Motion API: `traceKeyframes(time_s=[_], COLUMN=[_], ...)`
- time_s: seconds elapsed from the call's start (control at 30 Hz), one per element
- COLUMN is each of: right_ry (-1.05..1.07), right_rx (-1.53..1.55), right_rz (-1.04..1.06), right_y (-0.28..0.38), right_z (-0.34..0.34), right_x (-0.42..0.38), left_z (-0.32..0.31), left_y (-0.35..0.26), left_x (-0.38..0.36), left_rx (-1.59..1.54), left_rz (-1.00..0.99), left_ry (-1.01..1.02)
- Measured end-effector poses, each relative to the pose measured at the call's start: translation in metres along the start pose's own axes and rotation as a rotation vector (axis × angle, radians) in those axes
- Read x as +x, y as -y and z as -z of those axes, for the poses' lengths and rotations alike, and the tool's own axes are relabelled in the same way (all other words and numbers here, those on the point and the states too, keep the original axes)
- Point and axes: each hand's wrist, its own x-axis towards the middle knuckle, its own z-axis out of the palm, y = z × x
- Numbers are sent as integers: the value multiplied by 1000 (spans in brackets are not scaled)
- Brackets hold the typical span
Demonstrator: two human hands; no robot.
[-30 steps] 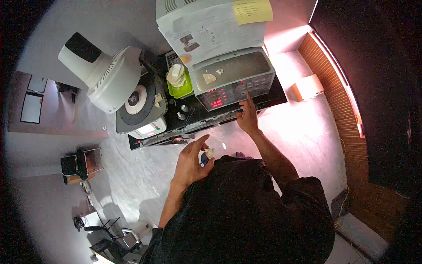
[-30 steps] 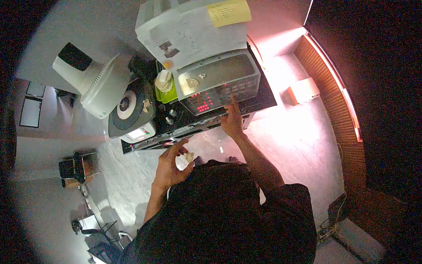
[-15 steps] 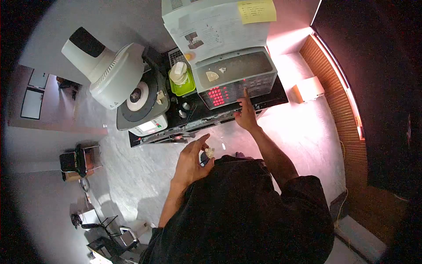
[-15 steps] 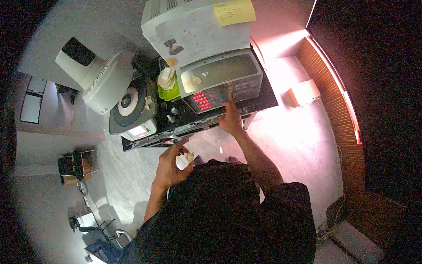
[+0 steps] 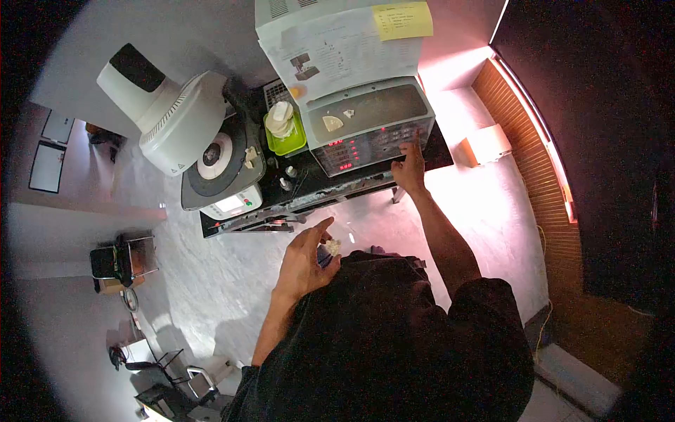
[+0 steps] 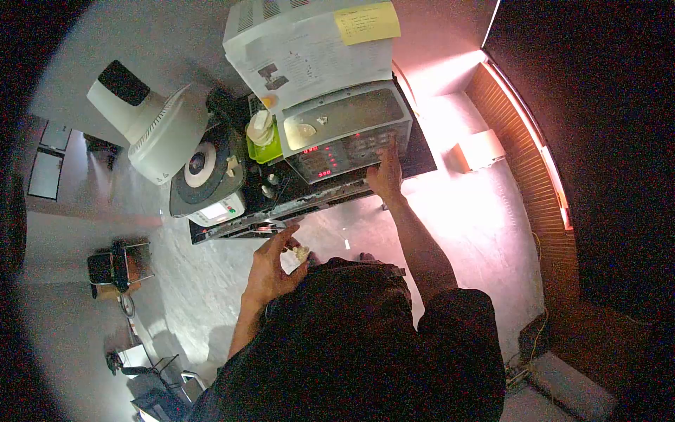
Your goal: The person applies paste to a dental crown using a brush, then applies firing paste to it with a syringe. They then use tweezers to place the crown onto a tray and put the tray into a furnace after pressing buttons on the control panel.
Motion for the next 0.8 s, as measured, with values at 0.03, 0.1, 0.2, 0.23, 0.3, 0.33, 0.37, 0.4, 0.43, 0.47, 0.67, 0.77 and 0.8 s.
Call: traceKeyframes(time_s=[0.03, 0.1, 0.2, 0.23, 0.3, 0.33, 0.37, 0.4, 0.43, 0.47, 0.67, 0.77, 0.8], right_ry=[11, 70, 136, 144, 92, 80, 70, 61, 113, 165, 575, 687, 664], right_rx=[23, 94, 200, 229, 312, 247, 183, 120, 171, 222, 494, 656, 771], right_rz=[14, -11, -164, -222, -328, -299, -269, -239, -255, -271, -311, -378, -362], right_y=[1, 0, 4, 8, 18, 17, 13, 9, 17, 31, 118, 158, 161], right_z=[0, 2, 15, 20, 28, 28, 27, 24, 27, 34, 69, 84, 81], right_x=[1, -1, 0, 2, -1, -5, -12, -19, -26, -33, -72, -82, -89], left_z=[0, 0, -1, -2, -2, -2, -2, -2, -2, -2, -5, -7, -8], left_y=[1, -1, -2, -2, -2, -2, 0, 2, 5, 7, 12, 14, 13], left_x=[0, -1, 0, 1, 2, 2, 3, 3, 3, 4, 10, 13, 14], left_rx=[-3, -4, -3, -2, -7, -8, -7, -7, -7, -12, -91, -109, -110], left_rz=[-1, 21, 21, 15, 12, 12, 14, 18, 23, 23, -5, -3, -6], left_ry=[-3, -1, 14, 18, 21, 20, 14, 8, 1, -5, -23, -10, -10])
